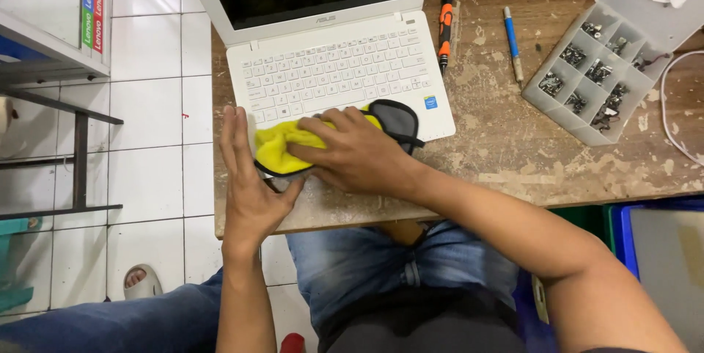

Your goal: The person cleans the top of a white laptop with a yellow cloth, flips it over, and then uses a screwdriver to install several screws into the bottom cover, picking them from a divided parts container.

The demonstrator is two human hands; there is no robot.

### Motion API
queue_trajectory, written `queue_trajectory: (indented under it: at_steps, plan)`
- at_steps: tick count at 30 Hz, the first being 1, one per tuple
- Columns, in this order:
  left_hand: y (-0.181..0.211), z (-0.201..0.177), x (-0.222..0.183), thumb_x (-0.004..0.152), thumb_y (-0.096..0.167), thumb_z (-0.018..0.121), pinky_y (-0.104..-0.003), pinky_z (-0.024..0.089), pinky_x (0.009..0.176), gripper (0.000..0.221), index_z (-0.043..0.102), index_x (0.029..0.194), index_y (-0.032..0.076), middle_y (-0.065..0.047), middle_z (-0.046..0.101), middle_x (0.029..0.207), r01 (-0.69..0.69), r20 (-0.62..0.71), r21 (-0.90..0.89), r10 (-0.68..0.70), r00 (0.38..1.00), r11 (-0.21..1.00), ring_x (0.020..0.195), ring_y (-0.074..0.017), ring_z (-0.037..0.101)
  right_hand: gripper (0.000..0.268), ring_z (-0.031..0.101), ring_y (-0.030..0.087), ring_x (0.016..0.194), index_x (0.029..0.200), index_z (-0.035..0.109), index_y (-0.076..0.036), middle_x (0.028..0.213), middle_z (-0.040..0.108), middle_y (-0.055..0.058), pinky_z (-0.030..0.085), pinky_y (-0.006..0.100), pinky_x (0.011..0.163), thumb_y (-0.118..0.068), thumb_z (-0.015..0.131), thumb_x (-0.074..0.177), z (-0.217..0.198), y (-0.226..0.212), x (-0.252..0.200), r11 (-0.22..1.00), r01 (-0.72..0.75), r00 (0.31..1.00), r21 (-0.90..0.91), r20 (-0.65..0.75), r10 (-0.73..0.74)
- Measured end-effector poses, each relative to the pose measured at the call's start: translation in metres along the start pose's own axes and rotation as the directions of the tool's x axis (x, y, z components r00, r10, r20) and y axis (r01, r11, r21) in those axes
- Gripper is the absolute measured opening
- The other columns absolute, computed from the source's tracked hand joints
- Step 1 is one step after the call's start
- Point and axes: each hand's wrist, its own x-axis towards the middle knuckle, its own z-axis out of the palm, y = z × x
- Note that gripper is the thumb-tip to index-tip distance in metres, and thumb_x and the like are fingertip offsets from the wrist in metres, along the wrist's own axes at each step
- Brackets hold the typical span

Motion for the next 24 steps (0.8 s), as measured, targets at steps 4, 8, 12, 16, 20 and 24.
queue_trajectory:
  at_steps: [4,8,12,16,20,24]
  plan:
    - [0.004,-0.002,0.003,0.066,0.005,0.092,-0.064,0.028,0.121,0.116,0.025,0.161,0.006,-0.028,0.021,0.161,0.004,0.021,0.003,-0.004,1.000,1.000,0.151,-0.0515,0.025,0.043,0.059,0.032,0.108,0.131,0.068,-0.023,0.130,0.057,0.011,0.047,0.042,0.083,-0.028,0.073,0.089,-0.036,0.025,-0.045,0.997,-0.082,0.993,-0.008,0.079,0.082]
    - [0.006,0.000,0.003,0.067,0.011,0.094,-0.067,0.021,0.122,0.110,0.033,0.159,0.007,-0.028,0.020,0.162,0.042,0.025,-0.046,-0.041,0.999,0.998,0.150,-0.0528,0.026,0.043,0.060,0.035,0.110,0.134,0.069,-0.022,0.130,0.058,0.011,0.050,0.045,0.085,-0.029,0.073,0.092,-0.061,0.058,-0.085,0.952,-0.289,0.935,-0.098,0.184,0.303]
    - [0.008,0.004,0.005,0.063,0.021,0.098,-0.066,0.018,0.123,0.112,0.038,0.157,0.009,-0.027,0.021,0.162,0.039,0.025,-0.024,-0.039,0.999,0.999,0.150,-0.0524,0.027,0.034,0.061,0.033,0.112,0.134,0.071,-0.020,0.124,0.061,0.013,0.049,0.044,0.091,-0.032,0.063,0.104,-0.083,0.093,-0.106,0.877,-0.435,0.869,-0.203,0.159,0.468]
    - [0.000,0.010,0.007,0.081,0.056,0.082,-0.074,0.016,0.123,0.101,0.034,0.159,0.014,-0.023,0.023,0.163,-0.112,-0.007,0.178,0.115,0.993,0.978,0.157,-0.0400,0.022,0.039,0.059,0.036,0.108,0.135,0.066,-0.001,0.122,0.063,0.025,0.054,0.048,0.095,-0.017,0.073,0.100,-0.095,0.126,-0.105,0.811,-0.534,0.842,-0.240,-0.061,0.537]
    - [0.029,0.006,0.038,0.090,0.046,0.083,-0.075,0.011,0.124,0.090,0.034,0.159,0.017,-0.023,0.016,0.167,-0.148,0.041,0.245,0.143,0.989,0.958,0.159,-0.0430,0.018,0.036,0.050,0.043,0.109,0.130,0.067,0.002,0.126,0.052,0.027,0.043,0.053,0.089,-0.025,0.074,0.107,-0.105,0.154,-0.088,0.627,-0.689,0.718,-0.365,-0.225,0.658]
    - [0.055,-0.001,0.108,0.096,0.024,0.095,-0.074,0.009,0.124,0.085,0.038,0.159,0.015,-0.024,0.019,0.165,-0.253,0.061,0.357,0.248,0.967,0.899,0.157,-0.0462,0.020,0.045,0.053,0.042,0.113,0.132,0.066,-0.005,0.129,0.053,0.025,0.043,0.053,0.087,-0.024,0.080,0.095,-0.087,0.145,-0.048,0.694,-0.608,0.793,-0.385,-0.313,0.522]
